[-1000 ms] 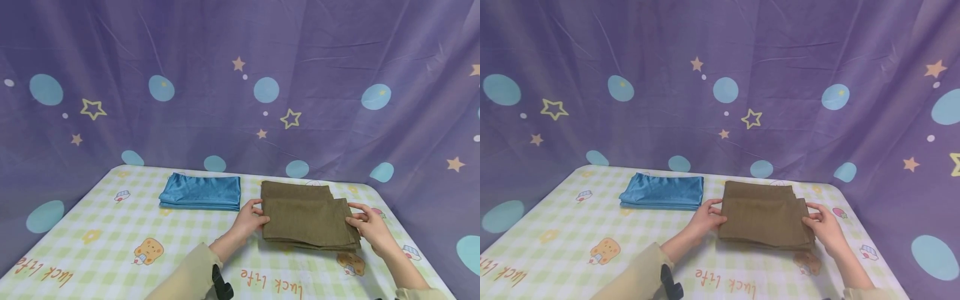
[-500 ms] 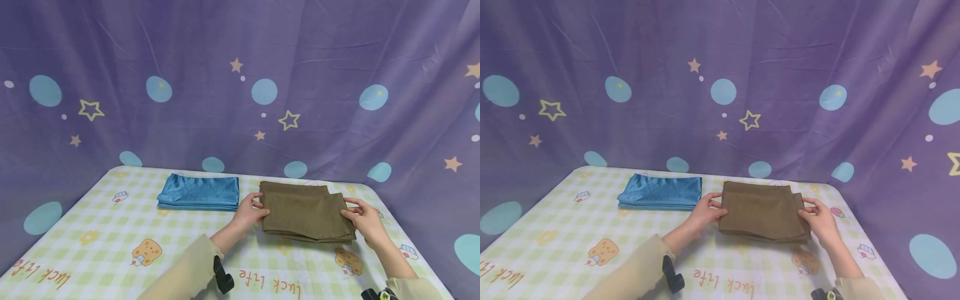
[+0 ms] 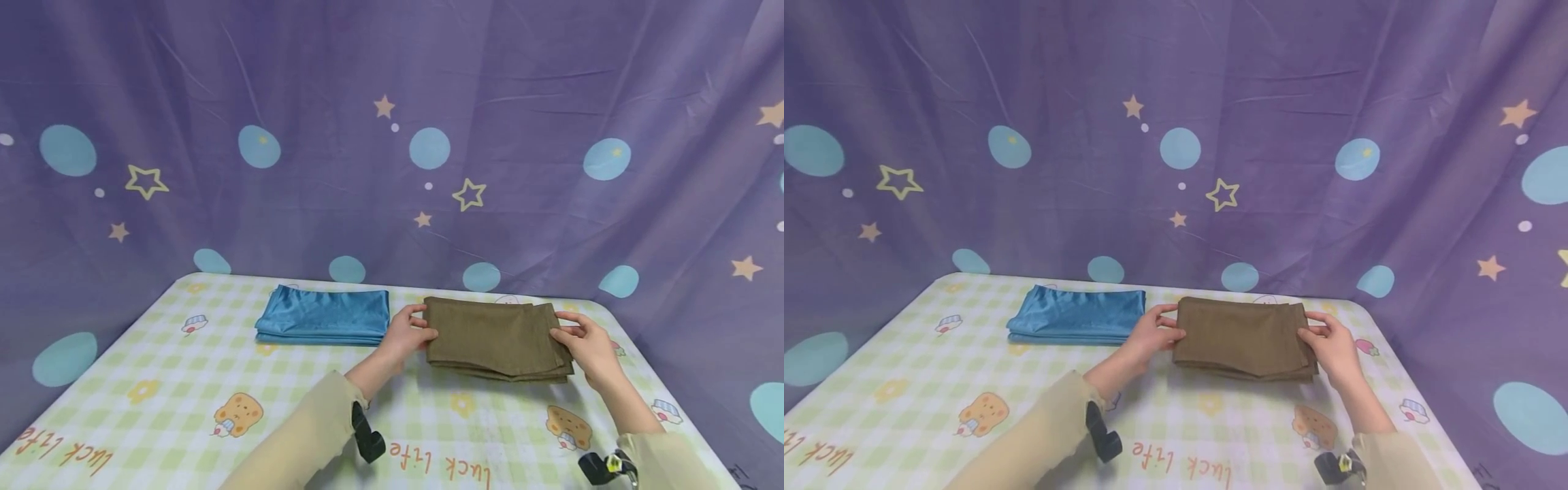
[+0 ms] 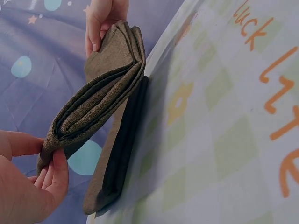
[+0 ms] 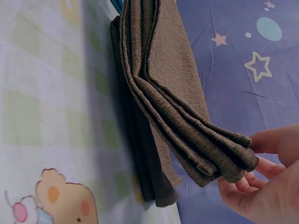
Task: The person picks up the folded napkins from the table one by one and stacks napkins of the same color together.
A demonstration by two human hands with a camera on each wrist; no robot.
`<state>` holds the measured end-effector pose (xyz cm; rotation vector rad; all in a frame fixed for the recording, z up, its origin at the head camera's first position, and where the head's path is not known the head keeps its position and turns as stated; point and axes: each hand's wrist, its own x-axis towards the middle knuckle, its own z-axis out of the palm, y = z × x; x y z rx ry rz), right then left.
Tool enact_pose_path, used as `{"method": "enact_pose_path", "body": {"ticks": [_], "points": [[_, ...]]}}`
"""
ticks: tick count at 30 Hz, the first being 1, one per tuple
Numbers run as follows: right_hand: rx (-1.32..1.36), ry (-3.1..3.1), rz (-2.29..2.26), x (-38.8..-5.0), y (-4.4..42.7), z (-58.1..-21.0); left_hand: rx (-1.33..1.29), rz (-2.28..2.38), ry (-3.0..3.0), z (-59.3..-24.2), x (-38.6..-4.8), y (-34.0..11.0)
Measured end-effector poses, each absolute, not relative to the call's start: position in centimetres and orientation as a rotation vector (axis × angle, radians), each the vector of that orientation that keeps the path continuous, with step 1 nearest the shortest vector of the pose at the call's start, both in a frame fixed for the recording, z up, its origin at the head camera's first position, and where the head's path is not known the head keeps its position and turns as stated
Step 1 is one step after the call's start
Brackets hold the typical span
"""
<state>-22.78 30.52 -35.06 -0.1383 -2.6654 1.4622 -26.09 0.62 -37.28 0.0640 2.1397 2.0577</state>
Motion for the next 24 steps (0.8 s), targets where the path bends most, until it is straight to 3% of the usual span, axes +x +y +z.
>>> {"method": "enact_pose_path", "body": {"ticks": [17, 24], "points": [[-0.154, -2.618, 1.494, -24.7, 30.2, -34.5, 0.047, 2.143, 2.105, -37.0, -27.9, 0.7], [-0.158, -2.595, 1.557, -25.4, 30.5, -34.6, 0.053, 2.112, 2.087, -35.4, -27.1, 0.6]]}}
